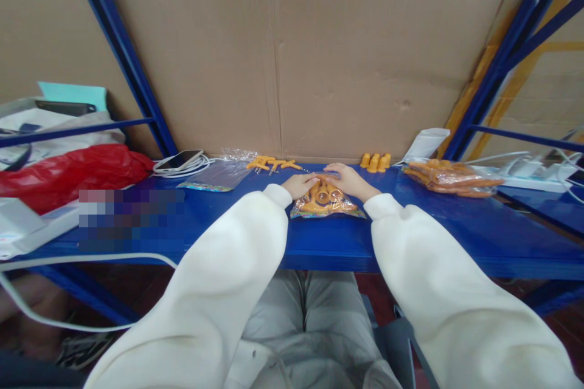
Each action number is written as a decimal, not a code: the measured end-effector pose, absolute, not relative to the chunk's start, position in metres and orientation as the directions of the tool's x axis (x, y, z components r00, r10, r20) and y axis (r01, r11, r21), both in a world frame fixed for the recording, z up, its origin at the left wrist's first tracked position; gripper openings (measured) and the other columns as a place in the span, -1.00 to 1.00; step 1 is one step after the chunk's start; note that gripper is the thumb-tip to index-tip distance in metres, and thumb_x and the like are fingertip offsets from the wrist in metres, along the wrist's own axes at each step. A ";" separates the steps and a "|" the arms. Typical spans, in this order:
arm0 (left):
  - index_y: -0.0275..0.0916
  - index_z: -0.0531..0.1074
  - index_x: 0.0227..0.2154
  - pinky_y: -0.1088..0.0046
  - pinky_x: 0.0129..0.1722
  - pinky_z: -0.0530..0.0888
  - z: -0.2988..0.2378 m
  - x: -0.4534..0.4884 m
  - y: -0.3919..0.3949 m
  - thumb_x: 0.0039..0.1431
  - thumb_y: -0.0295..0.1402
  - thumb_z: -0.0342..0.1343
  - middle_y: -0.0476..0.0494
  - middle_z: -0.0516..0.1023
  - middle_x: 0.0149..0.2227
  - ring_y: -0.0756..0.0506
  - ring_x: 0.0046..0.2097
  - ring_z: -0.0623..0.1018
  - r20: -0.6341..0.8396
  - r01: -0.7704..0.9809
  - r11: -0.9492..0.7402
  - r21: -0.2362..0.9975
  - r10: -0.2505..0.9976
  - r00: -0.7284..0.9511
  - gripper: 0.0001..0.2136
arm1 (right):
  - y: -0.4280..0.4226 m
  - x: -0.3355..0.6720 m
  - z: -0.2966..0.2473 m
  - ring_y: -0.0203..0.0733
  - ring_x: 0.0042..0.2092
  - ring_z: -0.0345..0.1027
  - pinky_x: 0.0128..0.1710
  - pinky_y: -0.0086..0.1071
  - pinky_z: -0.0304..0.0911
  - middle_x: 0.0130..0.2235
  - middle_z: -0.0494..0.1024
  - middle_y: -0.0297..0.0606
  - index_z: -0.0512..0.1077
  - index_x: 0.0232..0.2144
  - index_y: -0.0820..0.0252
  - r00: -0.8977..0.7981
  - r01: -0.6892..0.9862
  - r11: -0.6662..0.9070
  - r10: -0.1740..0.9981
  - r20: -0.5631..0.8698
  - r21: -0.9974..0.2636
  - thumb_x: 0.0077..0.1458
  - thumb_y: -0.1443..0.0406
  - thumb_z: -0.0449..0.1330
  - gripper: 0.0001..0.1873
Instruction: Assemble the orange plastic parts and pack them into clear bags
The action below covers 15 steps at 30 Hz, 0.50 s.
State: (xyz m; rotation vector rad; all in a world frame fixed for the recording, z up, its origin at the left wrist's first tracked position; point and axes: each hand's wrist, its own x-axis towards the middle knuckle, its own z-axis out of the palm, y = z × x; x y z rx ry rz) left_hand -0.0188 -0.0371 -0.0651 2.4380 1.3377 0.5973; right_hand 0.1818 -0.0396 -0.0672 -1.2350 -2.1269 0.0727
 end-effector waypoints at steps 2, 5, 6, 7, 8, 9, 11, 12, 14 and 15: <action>-0.21 0.42 0.21 0.40 0.34 0.20 -0.064 -0.018 -0.038 0.36 -0.22 -0.09 -0.11 0.39 0.27 -0.13 0.32 0.36 0.204 0.741 -0.509 0.437 0.859 0.470 -0.56 | -0.039 0.183 -0.067 0.07 0.20 0.40 0.25 -0.11 0.24 0.15 0.52 0.03 0.54 0.08 0.31 -0.284 0.797 0.497 0.810 0.513 -0.342 0.15 0.31 0.26 -0.57; -0.28 0.39 0.23 0.44 0.34 0.18 -0.061 -0.017 -0.041 0.38 -0.25 -0.12 -0.15 0.36 0.28 -0.12 0.33 0.34 0.170 0.774 -0.485 0.406 0.873 0.458 -0.55 | -0.042 0.186 -0.065 0.09 0.17 0.43 0.18 -0.17 0.31 0.10 0.57 -0.03 0.55 0.07 0.27 -0.284 0.846 0.409 0.889 0.359 -0.343 0.26 0.19 0.16 -0.58; -0.30 0.38 0.24 0.45 0.34 0.18 -0.060 -0.016 -0.043 0.39 -0.26 -0.13 -0.17 0.35 0.29 -0.11 0.33 0.34 0.159 0.784 -0.480 0.393 0.875 0.457 -0.54 | -0.043 0.186 -0.063 0.09 0.15 0.45 0.14 -0.20 0.33 0.07 0.60 -0.05 0.57 0.05 0.25 -0.292 0.857 0.389 0.907 0.304 -0.338 0.29 0.15 0.12 -0.58; -0.30 0.38 0.24 0.46 0.33 0.18 -0.059 -0.016 -0.044 0.40 -0.26 -0.14 -0.17 0.35 0.29 -0.11 0.34 0.33 0.150 0.792 -0.477 0.381 0.877 0.456 -0.54 | -0.045 0.186 -0.062 0.10 0.13 0.47 0.11 -0.22 0.34 0.04 0.61 -0.06 0.59 0.02 0.24 -0.294 0.868 0.373 0.918 0.265 -0.329 0.31 0.13 0.10 -0.57; -0.29 0.38 0.24 0.47 0.33 0.18 -0.058 -0.016 -0.045 0.40 -0.26 -0.15 -0.16 0.35 0.29 -0.11 0.34 0.33 0.141 0.799 -0.472 0.372 0.880 0.453 -0.54 | -0.047 0.186 -0.060 0.11 0.12 0.48 0.09 -0.24 0.35 0.02 0.62 -0.06 0.61 -0.01 0.25 -0.289 0.878 0.359 0.925 0.245 -0.318 0.31 0.11 0.09 -0.56; -0.27 0.37 0.24 0.47 0.33 0.18 -0.057 -0.015 -0.046 0.41 -0.25 -0.15 -0.14 0.34 0.29 -0.11 0.34 0.33 0.132 0.806 -0.466 0.365 0.883 0.451 -0.54 | -0.049 0.186 -0.058 0.13 0.11 0.48 0.07 -0.26 0.35 0.01 0.63 -0.04 0.62 -0.04 0.26 -0.279 0.887 0.347 0.929 0.242 -0.306 0.30 0.10 0.10 -0.56; -0.20 0.35 0.26 0.45 0.33 0.19 -0.055 -0.015 -0.047 0.42 -0.24 -0.17 -0.08 0.32 0.31 -0.10 0.34 0.32 0.110 0.816 -0.456 0.354 0.887 0.448 -0.55 | -0.051 0.185 -0.056 0.14 0.07 0.51 -0.02 -0.31 0.36 -0.05 0.65 -0.02 0.65 -0.11 0.28 -0.265 0.894 0.339 0.927 0.264 -0.295 0.28 0.08 0.12 -0.56; -0.17 0.33 0.28 0.45 0.33 0.18 -0.055 -0.015 -0.047 0.42 -0.24 -0.18 -0.05 0.31 0.32 -0.09 0.35 0.31 0.100 0.819 -0.455 0.349 0.887 0.450 -0.55 | -0.052 0.185 -0.055 0.13 0.03 0.53 -0.08 -0.33 0.37 -0.10 0.67 -0.02 0.67 -0.16 0.28 -0.262 0.892 0.342 0.924 0.279 -0.295 0.26 0.07 0.14 -0.56; -0.13 0.30 0.29 0.45 0.34 0.17 -0.055 -0.016 -0.046 0.43 -0.24 -0.19 -0.01 0.29 0.33 -0.08 0.35 0.30 0.085 0.821 -0.457 0.342 0.885 0.457 -0.54 | -0.053 0.185 -0.054 0.08 -0.10 0.58 -0.21 -0.37 0.35 -0.23 0.70 -0.06 0.68 -0.26 0.28 -0.255 0.887 0.348 0.917 0.307 -0.303 0.23 0.09 0.17 -0.59; -0.13 0.30 0.30 0.44 0.34 0.17 -0.056 -0.016 -0.046 0.42 -0.24 -0.19 -0.01 0.29 0.33 -0.08 0.35 0.30 0.084 0.819 -0.459 0.344 0.884 0.460 -0.54 | -0.052 0.186 -0.054 0.04 -0.16 0.58 -0.25 -0.38 0.33 -0.30 0.70 -0.06 0.68 -0.31 0.30 -0.239 0.889 0.339 0.917 0.319 -0.307 0.22 0.12 0.17 -0.61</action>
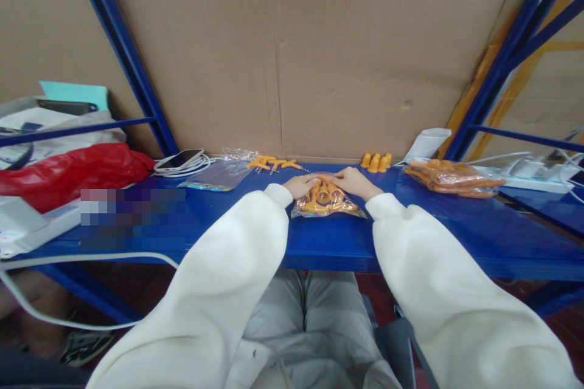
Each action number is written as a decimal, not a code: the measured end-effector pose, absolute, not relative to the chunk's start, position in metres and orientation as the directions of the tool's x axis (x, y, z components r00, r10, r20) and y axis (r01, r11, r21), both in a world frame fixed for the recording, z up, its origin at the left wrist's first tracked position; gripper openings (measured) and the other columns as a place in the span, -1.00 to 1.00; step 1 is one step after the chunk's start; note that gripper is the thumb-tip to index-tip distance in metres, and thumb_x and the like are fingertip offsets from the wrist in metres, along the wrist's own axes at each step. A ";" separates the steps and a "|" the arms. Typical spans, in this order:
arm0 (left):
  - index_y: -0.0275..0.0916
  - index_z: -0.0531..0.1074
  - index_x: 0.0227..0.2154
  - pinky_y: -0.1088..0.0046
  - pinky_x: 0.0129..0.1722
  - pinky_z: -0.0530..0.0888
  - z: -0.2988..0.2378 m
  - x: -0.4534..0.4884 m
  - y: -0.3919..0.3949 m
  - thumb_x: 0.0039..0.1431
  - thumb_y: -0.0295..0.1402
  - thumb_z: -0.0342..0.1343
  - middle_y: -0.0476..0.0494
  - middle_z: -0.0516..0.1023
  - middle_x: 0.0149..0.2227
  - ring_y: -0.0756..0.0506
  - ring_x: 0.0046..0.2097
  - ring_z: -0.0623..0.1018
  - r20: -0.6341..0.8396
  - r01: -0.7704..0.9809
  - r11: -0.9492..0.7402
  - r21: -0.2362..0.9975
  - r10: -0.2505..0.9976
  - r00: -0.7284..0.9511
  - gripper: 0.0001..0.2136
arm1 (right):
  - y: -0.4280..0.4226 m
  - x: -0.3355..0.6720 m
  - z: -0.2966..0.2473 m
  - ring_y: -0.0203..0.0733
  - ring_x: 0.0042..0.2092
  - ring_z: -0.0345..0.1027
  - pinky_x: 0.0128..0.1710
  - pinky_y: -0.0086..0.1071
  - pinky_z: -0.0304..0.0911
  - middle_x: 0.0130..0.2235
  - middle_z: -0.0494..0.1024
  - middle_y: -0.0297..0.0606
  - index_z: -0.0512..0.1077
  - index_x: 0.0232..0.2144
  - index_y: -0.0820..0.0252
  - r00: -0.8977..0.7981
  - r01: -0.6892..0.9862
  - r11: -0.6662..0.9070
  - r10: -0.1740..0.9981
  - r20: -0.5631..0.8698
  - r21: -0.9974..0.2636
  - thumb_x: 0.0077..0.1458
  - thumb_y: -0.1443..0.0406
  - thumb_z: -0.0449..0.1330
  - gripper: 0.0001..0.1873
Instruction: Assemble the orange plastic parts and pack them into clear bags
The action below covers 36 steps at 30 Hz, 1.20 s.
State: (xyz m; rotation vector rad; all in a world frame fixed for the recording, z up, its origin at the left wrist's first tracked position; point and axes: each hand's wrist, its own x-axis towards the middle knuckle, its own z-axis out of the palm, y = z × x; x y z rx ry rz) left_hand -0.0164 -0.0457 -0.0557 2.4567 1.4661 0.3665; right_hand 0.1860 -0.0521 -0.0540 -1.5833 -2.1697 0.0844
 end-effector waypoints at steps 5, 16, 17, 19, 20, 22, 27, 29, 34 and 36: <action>-0.18 0.40 0.23 0.38 0.30 0.28 -0.062 -0.021 -0.036 0.35 -0.20 -0.03 -0.10 0.44 0.24 -0.14 0.27 0.43 0.145 0.745 -0.513 0.426 0.852 0.504 -0.56 | -0.041 0.196 -0.057 -0.03 -0.32 0.55 -0.29 -0.35 0.34 -0.45 0.65 -0.06 0.64 -0.47 0.38 -0.064 0.875 0.229 0.928 0.368 -0.426 0.24 0.15 0.11 -0.53; -0.28 0.56 0.01 0.19 0.16 0.47 -0.074 -0.027 -0.022 0.06 -0.12 0.32 -0.24 0.65 -0.01 -0.21 0.03 0.62 0.197 0.383 -0.527 0.759 0.747 0.635 -0.51 | -0.021 0.219 -0.067 0.02 -0.30 0.54 -0.28 -0.26 0.43 -0.42 0.63 0.03 0.58 -0.44 0.32 0.097 0.764 0.171 0.923 0.372 -0.622 0.19 0.04 0.13 -0.53; -0.28 0.56 0.01 0.18 0.17 0.46 -0.074 -0.027 -0.023 0.06 -0.13 0.32 -0.25 0.65 0.00 -0.21 0.04 0.62 0.194 0.379 -0.521 0.765 0.748 0.635 -0.51 | -0.023 0.219 -0.066 0.01 -0.29 0.53 -0.27 -0.27 0.42 -0.41 0.63 0.00 0.57 -0.45 0.31 0.084 0.770 0.182 0.922 0.379 -0.612 0.17 0.04 0.15 -0.56; -0.29 0.56 0.02 0.17 0.20 0.43 -0.074 -0.027 -0.023 0.06 -0.14 0.32 -0.26 0.63 0.03 -0.21 0.07 0.60 0.186 0.379 -0.513 0.770 0.748 0.637 -0.51 | -0.028 0.217 -0.065 -0.06 -0.32 0.49 -0.28 -0.31 0.39 -0.44 0.61 -0.10 0.55 -0.49 0.28 0.015 0.769 0.201 0.943 0.332 -0.607 0.12 0.05 0.20 -0.60; -0.29 0.56 0.02 0.17 0.21 0.42 -0.074 -0.026 -0.023 0.06 -0.14 0.32 -0.27 0.62 0.05 -0.21 0.08 0.59 0.181 0.378 -0.511 0.772 0.747 0.640 -0.51 | -0.030 0.215 -0.065 -0.10 -0.35 0.47 -0.30 -0.33 0.37 -0.47 0.59 -0.15 0.54 -0.52 0.27 -0.035 0.762 0.210 0.958 0.285 -0.612 0.10 0.04 0.22 -0.59; -0.29 0.55 0.04 0.16 0.24 0.40 -0.074 -0.026 -0.023 0.07 -0.15 0.32 -0.27 0.60 0.07 -0.21 0.10 0.58 0.176 0.373 -0.506 0.778 0.745 0.644 -0.51 | -0.035 0.212 -0.065 -0.17 -0.41 0.41 -0.36 -0.36 0.34 -0.52 0.55 -0.23 0.52 -0.55 0.27 -0.124 0.740 0.225 0.972 0.200 -0.634 0.05 -0.01 0.26 -0.56; -0.27 0.57 0.01 0.16 0.26 0.37 -0.074 -0.026 -0.022 0.06 -0.18 0.33 -0.24 0.60 0.08 -0.21 0.12 0.57 0.176 0.384 -0.496 0.778 0.760 0.625 -0.55 | -0.040 0.209 -0.063 -0.23 -0.50 0.33 -0.45 -0.37 0.29 -0.60 0.46 -0.29 0.49 -0.56 0.25 -0.163 0.704 0.190 0.981 0.105 -0.684 -0.06 -0.11 0.32 -0.48; -0.26 0.57 -0.01 0.17 0.25 0.38 -0.075 -0.026 -0.022 0.07 -0.20 0.32 -0.23 0.60 0.07 -0.20 0.11 0.57 0.174 0.384 -0.492 0.781 0.762 0.623 -0.57 | -0.041 0.211 -0.061 -0.20 -0.50 0.35 -0.45 -0.35 0.30 -0.62 0.45 -0.28 0.48 -0.57 0.24 -0.170 0.695 0.174 0.983 0.075 -0.698 -0.11 -0.13 0.36 -0.47; -0.25 0.60 -0.06 0.15 0.23 0.40 -0.076 -0.025 -0.023 0.06 -0.22 0.34 -0.23 0.63 0.04 -0.18 0.08 0.59 0.183 0.365 -0.494 0.789 0.756 0.629 -0.62 | -0.048 0.212 -0.053 -0.13 -0.45 0.40 -0.36 -0.29 0.35 -0.58 0.48 -0.21 0.43 -0.61 0.21 -0.161 0.679 0.115 0.987 0.006 -0.725 -0.16 -0.15 0.40 -0.45; -0.23 0.61 -0.08 0.13 0.22 0.41 -0.077 -0.025 -0.023 0.05 -0.20 0.35 -0.20 0.63 0.03 -0.18 0.08 0.59 0.187 0.359 -0.497 0.790 0.753 0.631 -0.62 | -0.050 0.210 -0.050 -0.12 -0.45 0.42 -0.35 -0.29 0.36 -0.55 0.52 -0.17 0.40 -0.63 0.20 -0.136 0.654 0.075 0.990 -0.020 -0.752 -0.03 -0.17 0.32 -0.43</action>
